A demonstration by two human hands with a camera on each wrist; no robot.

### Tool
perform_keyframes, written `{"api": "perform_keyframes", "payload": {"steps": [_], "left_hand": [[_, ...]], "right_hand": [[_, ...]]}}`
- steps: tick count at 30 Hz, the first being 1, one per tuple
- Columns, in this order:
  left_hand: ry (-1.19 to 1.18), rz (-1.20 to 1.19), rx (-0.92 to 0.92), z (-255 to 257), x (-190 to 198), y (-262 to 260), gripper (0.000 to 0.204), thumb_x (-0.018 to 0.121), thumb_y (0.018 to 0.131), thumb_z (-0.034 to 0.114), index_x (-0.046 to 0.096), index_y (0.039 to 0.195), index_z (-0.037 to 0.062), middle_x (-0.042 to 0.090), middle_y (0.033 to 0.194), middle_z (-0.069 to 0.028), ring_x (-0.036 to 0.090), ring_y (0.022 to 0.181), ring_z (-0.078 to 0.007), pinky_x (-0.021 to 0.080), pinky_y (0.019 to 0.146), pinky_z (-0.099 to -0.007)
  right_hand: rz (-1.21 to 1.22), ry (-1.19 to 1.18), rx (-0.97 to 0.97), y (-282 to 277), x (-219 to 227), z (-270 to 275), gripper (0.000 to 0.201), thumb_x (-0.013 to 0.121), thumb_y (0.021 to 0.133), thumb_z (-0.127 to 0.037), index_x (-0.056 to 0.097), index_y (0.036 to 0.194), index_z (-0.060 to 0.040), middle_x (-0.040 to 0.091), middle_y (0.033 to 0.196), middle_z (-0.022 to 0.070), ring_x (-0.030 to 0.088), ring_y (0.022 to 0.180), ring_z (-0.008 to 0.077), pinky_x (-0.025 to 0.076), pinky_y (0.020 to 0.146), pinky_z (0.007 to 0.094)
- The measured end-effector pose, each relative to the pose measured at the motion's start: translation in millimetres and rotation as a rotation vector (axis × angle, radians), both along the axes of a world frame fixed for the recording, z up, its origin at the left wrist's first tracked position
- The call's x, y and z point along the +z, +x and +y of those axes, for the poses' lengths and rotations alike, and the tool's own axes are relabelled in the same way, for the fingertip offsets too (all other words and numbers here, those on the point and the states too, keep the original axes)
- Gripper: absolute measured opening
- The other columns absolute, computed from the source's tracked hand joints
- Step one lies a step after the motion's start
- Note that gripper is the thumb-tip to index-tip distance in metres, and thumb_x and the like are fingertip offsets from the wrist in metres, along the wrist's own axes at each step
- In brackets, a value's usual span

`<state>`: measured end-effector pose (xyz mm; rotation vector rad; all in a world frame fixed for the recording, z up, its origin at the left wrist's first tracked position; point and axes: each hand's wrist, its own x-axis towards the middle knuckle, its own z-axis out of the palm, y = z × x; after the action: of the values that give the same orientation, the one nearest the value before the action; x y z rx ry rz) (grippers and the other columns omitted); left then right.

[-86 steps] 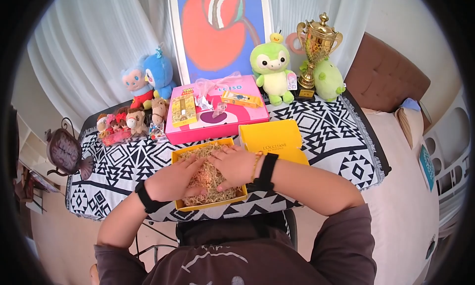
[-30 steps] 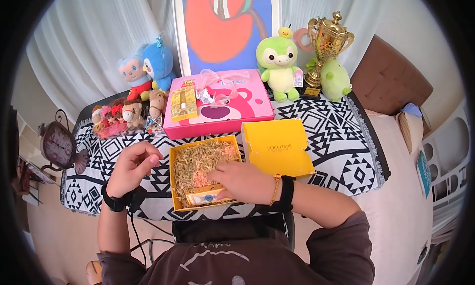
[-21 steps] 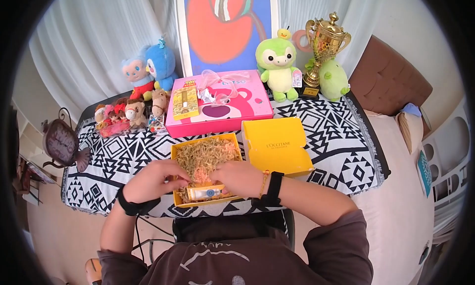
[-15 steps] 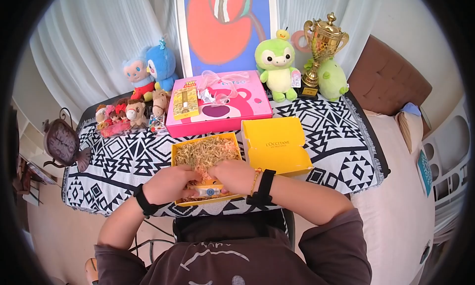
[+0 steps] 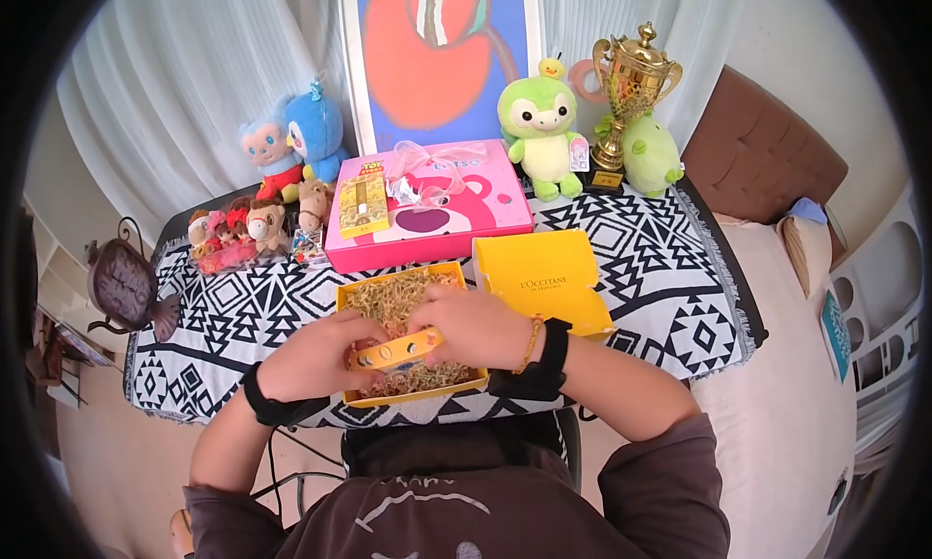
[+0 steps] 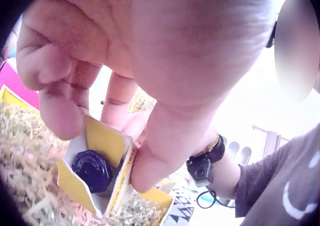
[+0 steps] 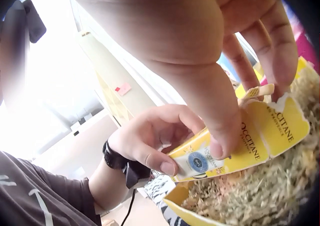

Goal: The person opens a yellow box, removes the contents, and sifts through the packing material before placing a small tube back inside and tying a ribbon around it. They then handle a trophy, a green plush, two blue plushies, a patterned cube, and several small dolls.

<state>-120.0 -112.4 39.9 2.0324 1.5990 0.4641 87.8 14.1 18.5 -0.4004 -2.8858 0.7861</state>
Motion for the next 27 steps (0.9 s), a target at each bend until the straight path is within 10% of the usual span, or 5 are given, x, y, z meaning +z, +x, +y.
{"api": "perform_keyframes", "payload": {"steps": [8,12,15,27], "left_hand": [[-0.006,-0.118,0.130,33.3,3.4,-23.2,0.028,0.076,0.075,0.010,0.063,0.098,0.0024,0.063,0.078,-0.0057,0.060,0.071,-0.0145,0.048,0.065,-0.0273],[-0.098,-0.075,0.146,45.8,-31.2,-26.6,0.020,0.077,0.073,0.015,0.067,0.084,0.0019,0.064,0.069,-0.0086,0.061,0.064,-0.0187,0.048,0.063,-0.0299],[-0.075,0.082,0.036,54.2,-41.3,-27.4,0.021,0.079,0.070,0.019,0.067,0.077,0.0020,0.063,0.069,-0.0108,0.062,0.065,-0.0238,0.047,0.063,-0.0336],[-0.108,0.231,-0.014,56.1,-33.0,-17.7,0.020,0.076,0.070,0.021,0.063,0.077,0.0066,0.064,0.072,-0.0085,0.062,0.073,-0.0275,0.046,0.065,-0.0376]], "right_hand": [[-0.046,-0.056,-0.019,-21.4,11.5,37.4,0.028,0.068,0.081,-0.023,0.067,0.103,-0.0063,0.064,0.090,0.0146,0.062,0.084,0.0311,0.048,0.074,0.0395],[-0.378,-0.009,-0.062,-36.9,-15.7,45.2,0.024,0.073,0.076,-0.027,0.071,0.091,-0.0086,0.066,0.090,0.0149,0.064,0.086,0.0294,0.049,0.075,0.0395],[-0.156,0.352,-0.009,-33.5,-37.4,37.5,0.030,0.077,0.070,-0.033,0.072,0.087,-0.0084,0.065,0.092,0.0128,0.062,0.088,0.0297,0.049,0.076,0.0399],[-0.298,0.170,-0.017,-44.1,-21.4,36.2,0.043,0.082,0.063,-0.029,0.064,0.090,-0.0014,0.064,0.093,0.0130,0.063,0.092,0.0299,0.050,0.076,0.0389]]}}
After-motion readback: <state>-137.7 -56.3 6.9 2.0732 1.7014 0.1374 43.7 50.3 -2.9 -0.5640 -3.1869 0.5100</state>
